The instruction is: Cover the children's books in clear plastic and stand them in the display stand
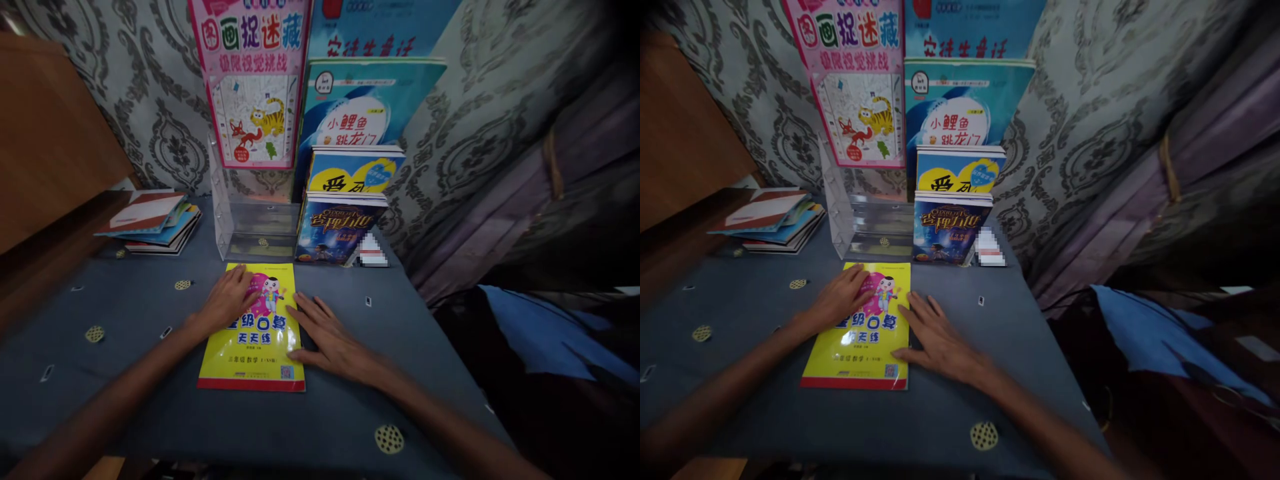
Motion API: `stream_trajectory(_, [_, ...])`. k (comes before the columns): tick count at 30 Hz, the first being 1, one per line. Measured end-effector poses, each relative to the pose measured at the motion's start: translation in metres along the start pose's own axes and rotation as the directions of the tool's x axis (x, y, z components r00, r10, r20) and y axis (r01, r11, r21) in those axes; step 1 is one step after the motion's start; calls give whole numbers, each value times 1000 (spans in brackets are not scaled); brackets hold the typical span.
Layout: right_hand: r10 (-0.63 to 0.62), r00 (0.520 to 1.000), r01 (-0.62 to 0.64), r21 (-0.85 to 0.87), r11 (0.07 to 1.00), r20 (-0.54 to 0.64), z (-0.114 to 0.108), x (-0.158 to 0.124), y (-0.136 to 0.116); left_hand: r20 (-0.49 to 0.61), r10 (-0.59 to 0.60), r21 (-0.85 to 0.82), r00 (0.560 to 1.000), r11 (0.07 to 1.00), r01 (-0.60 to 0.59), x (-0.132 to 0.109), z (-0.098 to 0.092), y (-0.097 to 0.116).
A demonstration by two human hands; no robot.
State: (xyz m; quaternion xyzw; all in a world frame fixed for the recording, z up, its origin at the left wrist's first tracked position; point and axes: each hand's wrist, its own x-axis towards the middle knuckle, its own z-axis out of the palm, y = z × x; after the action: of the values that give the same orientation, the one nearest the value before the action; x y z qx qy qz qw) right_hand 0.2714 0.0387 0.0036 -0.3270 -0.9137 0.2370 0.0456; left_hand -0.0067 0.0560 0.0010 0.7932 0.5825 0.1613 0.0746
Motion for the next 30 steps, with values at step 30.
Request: stream_trajectory(30, [133,965,-148,-52,988,-224,-13,75,19,-191,266,295,945,934,-203,11,52,-25])
